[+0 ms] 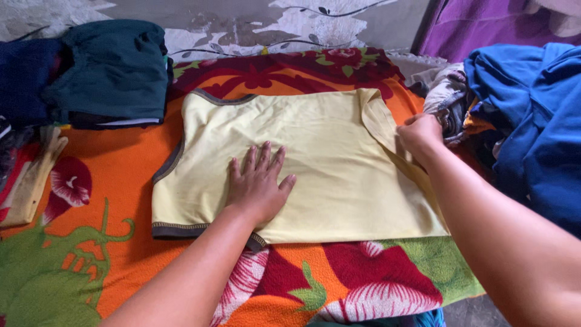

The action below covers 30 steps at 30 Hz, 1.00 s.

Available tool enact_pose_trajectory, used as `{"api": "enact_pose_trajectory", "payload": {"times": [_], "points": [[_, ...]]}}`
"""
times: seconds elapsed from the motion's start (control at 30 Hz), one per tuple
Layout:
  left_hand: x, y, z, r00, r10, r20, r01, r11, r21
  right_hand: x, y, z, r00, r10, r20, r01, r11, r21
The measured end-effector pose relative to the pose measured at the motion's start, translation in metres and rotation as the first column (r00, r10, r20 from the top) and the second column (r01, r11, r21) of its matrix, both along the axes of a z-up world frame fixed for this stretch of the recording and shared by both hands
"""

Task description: The person folds a grey patterned shirt and a yellow tank top by hand on a bed, smoothing the fabric with their palms and placing each item onto a stack. They then pick up a blue shirt from a pile and begin to unfold it.

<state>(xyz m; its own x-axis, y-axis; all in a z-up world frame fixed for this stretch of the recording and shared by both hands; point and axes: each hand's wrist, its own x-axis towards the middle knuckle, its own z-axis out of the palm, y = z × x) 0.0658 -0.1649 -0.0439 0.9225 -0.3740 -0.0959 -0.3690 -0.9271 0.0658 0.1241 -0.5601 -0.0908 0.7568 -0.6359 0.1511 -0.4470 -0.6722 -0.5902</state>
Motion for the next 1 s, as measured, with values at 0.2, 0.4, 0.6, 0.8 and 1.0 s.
{"api": "enact_pose_trajectory", "payload": {"times": [0.2, 0.4, 0.6, 0.8, 1.0], "points": [[0.002, 0.002, -0.004, 1.0, 0.006, 0.022, -0.006, 1.0, -0.009, 0.013, 0.027, 0.021, 0.971, -0.073, -0.23, 0.066, 0.997, -0.037], [0.004, -0.001, -0.002, 1.0, 0.009, -0.026, -0.009, 1.0, 0.007, 0.012, 0.039, 0.034, 0.971, -0.097, -0.22, 0.115, 0.991, 0.071], [0.005, 0.0, -0.004, 1.0, 0.02, 0.004, -0.02, 0.999, -0.029, 0.028, 0.018, 0.011, 0.986, -0.164, 0.001, 0.163, 0.981, 0.1], [-0.002, 0.001, 0.011, 0.998, 0.02, -0.066, -0.019, 1.0, 0.018, 0.03, 0.025, 0.014, 0.961, -0.276, -0.022, 0.276, 0.954, 0.113], [0.0, 0.001, 0.006, 0.999, 0.035, 0.0, -0.035, 0.998, -0.053, 0.031, 0.031, 0.012, 0.946, -0.321, 0.049, 0.313, 0.941, 0.126]]}}
